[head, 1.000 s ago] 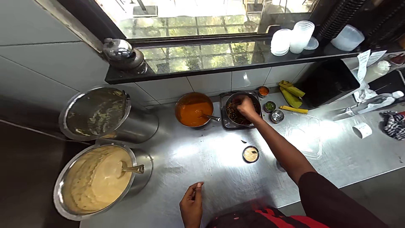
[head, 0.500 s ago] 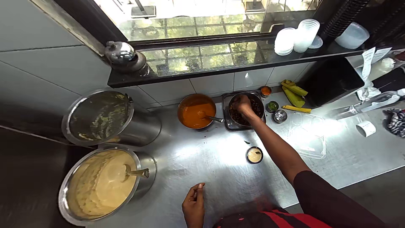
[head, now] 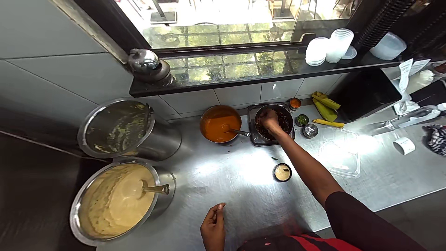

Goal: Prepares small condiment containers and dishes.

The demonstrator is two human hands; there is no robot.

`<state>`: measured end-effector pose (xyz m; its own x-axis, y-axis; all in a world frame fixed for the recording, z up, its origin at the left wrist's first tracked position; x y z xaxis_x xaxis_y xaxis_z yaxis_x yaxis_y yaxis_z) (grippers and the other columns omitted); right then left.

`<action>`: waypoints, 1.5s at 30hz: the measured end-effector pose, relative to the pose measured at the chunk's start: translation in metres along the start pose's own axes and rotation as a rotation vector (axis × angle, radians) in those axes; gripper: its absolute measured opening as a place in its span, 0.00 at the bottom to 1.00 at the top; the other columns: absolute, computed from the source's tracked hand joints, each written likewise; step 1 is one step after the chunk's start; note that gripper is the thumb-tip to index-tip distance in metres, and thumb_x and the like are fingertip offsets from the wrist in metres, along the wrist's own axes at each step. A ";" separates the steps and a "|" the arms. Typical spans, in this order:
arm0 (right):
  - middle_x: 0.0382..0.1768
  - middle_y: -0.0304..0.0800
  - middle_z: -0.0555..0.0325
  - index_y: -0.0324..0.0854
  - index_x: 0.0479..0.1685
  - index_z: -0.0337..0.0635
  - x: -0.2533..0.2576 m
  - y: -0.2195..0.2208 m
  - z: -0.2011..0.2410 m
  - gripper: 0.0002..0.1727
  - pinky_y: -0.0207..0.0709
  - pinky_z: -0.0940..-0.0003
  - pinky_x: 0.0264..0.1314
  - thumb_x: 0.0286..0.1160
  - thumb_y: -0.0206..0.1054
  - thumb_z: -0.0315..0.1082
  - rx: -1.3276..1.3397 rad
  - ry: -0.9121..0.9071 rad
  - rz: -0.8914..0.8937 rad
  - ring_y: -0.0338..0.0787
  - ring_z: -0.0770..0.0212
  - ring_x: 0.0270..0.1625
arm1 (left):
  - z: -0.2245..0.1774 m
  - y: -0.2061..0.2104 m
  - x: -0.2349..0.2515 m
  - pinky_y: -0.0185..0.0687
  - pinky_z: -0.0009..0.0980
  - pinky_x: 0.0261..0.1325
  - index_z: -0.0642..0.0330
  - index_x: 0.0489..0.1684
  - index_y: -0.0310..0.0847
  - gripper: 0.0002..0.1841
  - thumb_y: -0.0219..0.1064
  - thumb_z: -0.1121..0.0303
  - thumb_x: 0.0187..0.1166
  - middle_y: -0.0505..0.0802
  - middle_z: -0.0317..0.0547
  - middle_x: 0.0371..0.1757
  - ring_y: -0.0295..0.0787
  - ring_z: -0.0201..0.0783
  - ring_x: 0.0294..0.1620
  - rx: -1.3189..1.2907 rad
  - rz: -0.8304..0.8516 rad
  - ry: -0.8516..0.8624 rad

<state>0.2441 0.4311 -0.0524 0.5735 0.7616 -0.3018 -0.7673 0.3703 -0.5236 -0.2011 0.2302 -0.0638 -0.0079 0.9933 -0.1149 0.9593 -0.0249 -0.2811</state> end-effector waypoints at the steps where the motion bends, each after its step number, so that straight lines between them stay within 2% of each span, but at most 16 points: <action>1: 0.38 0.90 0.43 0.84 0.41 0.38 -0.001 0.000 0.001 0.12 0.83 0.40 0.42 0.58 0.75 0.27 -0.010 -0.008 0.005 0.90 0.45 0.41 | 0.001 0.000 -0.001 0.59 0.22 0.14 0.62 0.45 0.91 0.10 0.62 0.70 0.85 0.81 0.34 0.17 0.64 0.27 0.11 -0.003 0.001 0.001; 8: 0.37 0.92 0.45 0.84 0.42 0.37 -0.004 0.002 0.007 0.15 0.84 0.40 0.45 0.52 0.77 0.24 -0.015 -0.062 -0.024 0.92 0.45 0.42 | -0.001 0.002 -0.002 0.60 0.21 0.15 0.63 0.44 0.91 0.10 0.61 0.71 0.85 0.81 0.35 0.17 0.66 0.26 0.12 -0.018 0.008 0.002; 13: 0.38 0.90 0.43 0.83 0.42 0.37 -0.006 0.001 0.008 0.16 0.82 0.40 0.43 0.52 0.77 0.24 0.032 -0.066 -0.043 0.90 0.44 0.43 | -0.003 0.004 0.000 0.57 0.21 0.13 0.62 0.44 0.91 0.10 0.62 0.70 0.85 0.80 0.34 0.16 0.63 0.27 0.10 -0.033 0.009 0.007; 15: 0.38 0.89 0.42 0.82 0.44 0.35 -0.004 0.003 0.000 0.18 0.83 0.44 0.41 0.51 0.78 0.22 0.191 -0.021 -0.012 0.89 0.46 0.40 | -0.003 0.003 0.000 0.60 0.23 0.14 0.62 0.45 0.91 0.10 0.62 0.69 0.85 0.81 0.35 0.17 0.65 0.27 0.11 -0.009 0.015 0.013; 16: 0.39 0.90 0.42 0.81 0.47 0.33 -0.004 0.004 -0.004 0.19 0.87 0.49 0.40 0.52 0.77 0.20 0.304 0.013 0.015 0.91 0.49 0.37 | -0.002 0.003 0.000 0.61 0.23 0.14 0.62 0.46 0.91 0.10 0.62 0.69 0.85 0.81 0.35 0.17 0.66 0.28 0.11 -0.003 0.017 0.015; 18: 0.39 0.92 0.43 0.78 0.51 0.30 -0.008 0.004 -0.009 0.19 0.91 0.58 0.39 0.59 0.73 0.14 0.527 0.106 0.073 0.93 0.54 0.34 | -0.002 0.002 0.000 0.61 0.24 0.14 0.62 0.46 0.91 0.11 0.62 0.69 0.85 0.81 0.35 0.17 0.65 0.28 0.11 0.000 0.016 0.015; 20: 0.38 0.93 0.44 0.75 0.54 0.30 -0.012 0.002 -0.015 0.16 0.91 0.63 0.39 0.67 0.68 0.14 0.667 0.210 0.119 0.94 0.56 0.34 | -0.001 0.001 -0.001 0.59 0.24 0.14 0.62 0.46 0.91 0.10 0.62 0.69 0.85 0.79 0.35 0.16 0.64 0.28 0.11 -0.009 0.014 0.008; 22: 0.39 0.93 0.44 0.74 0.56 0.32 -0.011 0.000 -0.021 0.16 0.91 0.63 0.41 0.70 0.67 0.15 0.786 0.288 0.162 0.95 0.56 0.35 | 0.000 0.001 -0.002 0.59 0.24 0.14 0.62 0.45 0.91 0.10 0.62 0.69 0.85 0.79 0.35 0.15 0.63 0.28 0.10 -0.022 0.016 0.003; 26: 0.41 0.91 0.45 0.74 0.53 0.34 -0.015 -0.003 -0.028 0.16 0.90 0.61 0.46 0.67 0.66 0.13 0.991 0.346 0.252 0.93 0.55 0.39 | -0.002 0.003 -0.004 0.59 0.24 0.14 0.63 0.45 0.91 0.10 0.62 0.71 0.85 0.80 0.36 0.15 0.64 0.28 0.10 -0.032 0.018 -0.001; 31: 0.43 0.90 0.44 0.75 0.51 0.33 -0.031 -0.017 -0.027 0.17 0.91 0.59 0.49 0.65 0.66 0.11 1.021 0.351 0.251 0.93 0.54 0.40 | -0.006 0.008 -0.008 0.59 0.23 0.14 0.63 0.45 0.91 0.11 0.62 0.69 0.85 0.79 0.36 0.15 0.64 0.29 0.10 -0.041 0.036 0.013; 36: 0.40 0.92 0.44 0.77 0.48 0.31 -0.046 -0.037 -0.024 0.17 0.93 0.59 0.47 0.61 0.69 0.10 0.916 0.262 0.226 0.95 0.52 0.38 | -0.006 0.007 -0.012 0.60 0.24 0.14 0.62 0.45 0.91 0.11 0.62 0.69 0.85 0.80 0.36 0.16 0.64 0.29 0.11 -0.035 0.036 0.022; 38: 0.40 0.93 0.45 0.76 0.50 0.31 -0.059 -0.045 -0.019 0.17 0.93 0.61 0.47 0.63 0.71 0.12 0.864 0.218 0.279 0.95 0.54 0.38 | -0.006 0.007 -0.013 0.60 0.24 0.14 0.61 0.45 0.91 0.10 0.62 0.69 0.85 0.81 0.36 0.16 0.65 0.29 0.11 -0.035 0.039 0.033; 41: 0.41 0.93 0.46 0.77 0.49 0.33 -0.088 -0.056 -0.021 0.13 0.92 0.61 0.50 0.69 0.68 0.13 0.846 0.189 0.387 0.96 0.55 0.41 | -0.006 0.006 -0.019 0.60 0.24 0.14 0.61 0.45 0.91 0.10 0.63 0.68 0.85 0.80 0.35 0.16 0.65 0.29 0.11 -0.046 0.042 0.039; 45: 0.41 0.93 0.48 0.76 0.47 0.37 -0.133 -0.068 -0.044 0.11 0.90 0.61 0.52 0.73 0.65 0.15 0.851 0.195 0.456 0.95 0.56 0.42 | 0.000 0.009 -0.029 0.62 0.24 0.14 0.61 0.47 0.91 0.11 0.62 0.67 0.85 0.82 0.34 0.17 0.67 0.28 0.11 -0.017 0.071 0.036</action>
<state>0.2326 0.2810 -0.0119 0.1497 0.8537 -0.4988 -0.8334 0.3804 0.4010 -0.1924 0.2009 -0.0631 0.0702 0.9925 -0.1001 0.9617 -0.0940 -0.2574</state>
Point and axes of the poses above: each hand's wrist, its own x-axis towards the middle knuckle, its own y-axis out of the palm, z = x × y, the point moved 10 cm from there along x, towards the middle knuckle
